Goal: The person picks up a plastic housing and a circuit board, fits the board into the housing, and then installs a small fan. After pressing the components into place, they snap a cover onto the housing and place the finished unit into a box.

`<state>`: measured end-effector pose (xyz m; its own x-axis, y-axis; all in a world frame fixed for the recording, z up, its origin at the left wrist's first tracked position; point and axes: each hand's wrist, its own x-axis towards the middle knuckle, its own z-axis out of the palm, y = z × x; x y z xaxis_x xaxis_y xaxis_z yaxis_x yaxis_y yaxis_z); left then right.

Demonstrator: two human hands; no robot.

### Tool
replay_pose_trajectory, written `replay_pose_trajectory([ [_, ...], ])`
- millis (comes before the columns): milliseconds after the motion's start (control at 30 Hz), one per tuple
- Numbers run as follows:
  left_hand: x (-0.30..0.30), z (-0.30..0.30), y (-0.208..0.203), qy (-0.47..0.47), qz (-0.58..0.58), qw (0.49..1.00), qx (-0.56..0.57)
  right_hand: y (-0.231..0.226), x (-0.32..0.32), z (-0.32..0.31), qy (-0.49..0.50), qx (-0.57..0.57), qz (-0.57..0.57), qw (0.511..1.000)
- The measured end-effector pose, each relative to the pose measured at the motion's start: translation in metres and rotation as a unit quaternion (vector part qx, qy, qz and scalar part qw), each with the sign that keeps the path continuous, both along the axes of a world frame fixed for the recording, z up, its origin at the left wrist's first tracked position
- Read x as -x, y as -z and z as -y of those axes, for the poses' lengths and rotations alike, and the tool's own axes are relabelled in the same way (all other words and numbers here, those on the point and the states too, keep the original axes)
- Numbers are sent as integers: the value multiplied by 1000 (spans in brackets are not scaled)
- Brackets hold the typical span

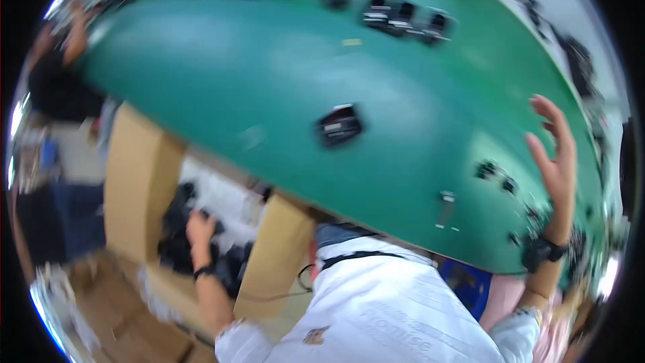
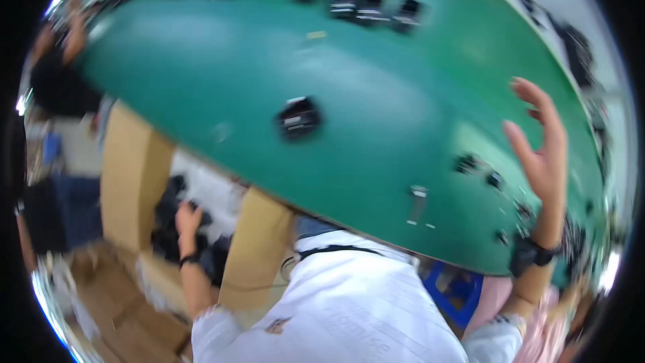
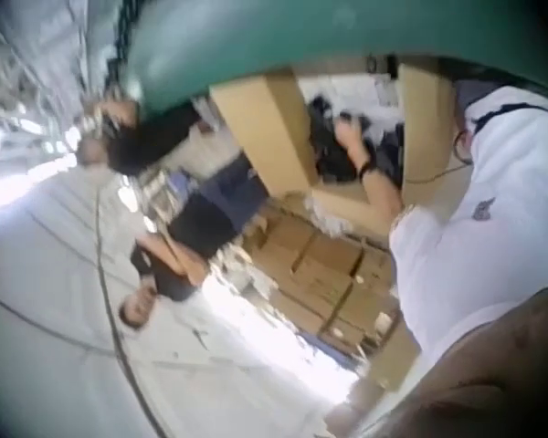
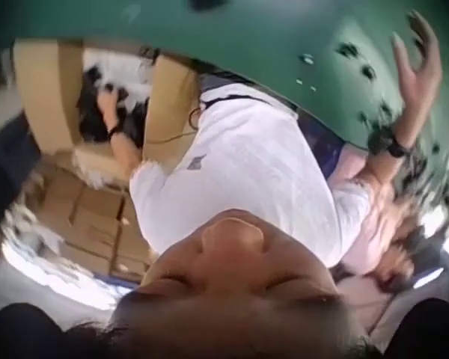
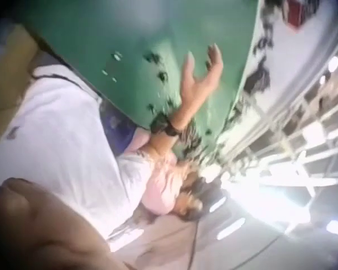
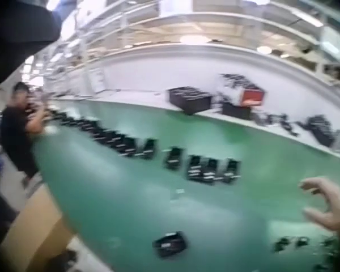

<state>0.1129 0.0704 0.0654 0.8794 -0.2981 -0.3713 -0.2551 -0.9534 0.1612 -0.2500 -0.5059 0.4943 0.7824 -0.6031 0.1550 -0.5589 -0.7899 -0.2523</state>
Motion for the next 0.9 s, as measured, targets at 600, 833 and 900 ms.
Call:
replay_pose_trajectory([
  [600,184,329,-261,151,-531,613,565,115,51,-36,-47,114,-2,992],
  [833,191,363,-270,132,-621,521,570,129,36,-10,90,-247,181,948],
  [900,188,365,-263,131,-609,517,587,126,31,-4,86,-260,163,948],
])
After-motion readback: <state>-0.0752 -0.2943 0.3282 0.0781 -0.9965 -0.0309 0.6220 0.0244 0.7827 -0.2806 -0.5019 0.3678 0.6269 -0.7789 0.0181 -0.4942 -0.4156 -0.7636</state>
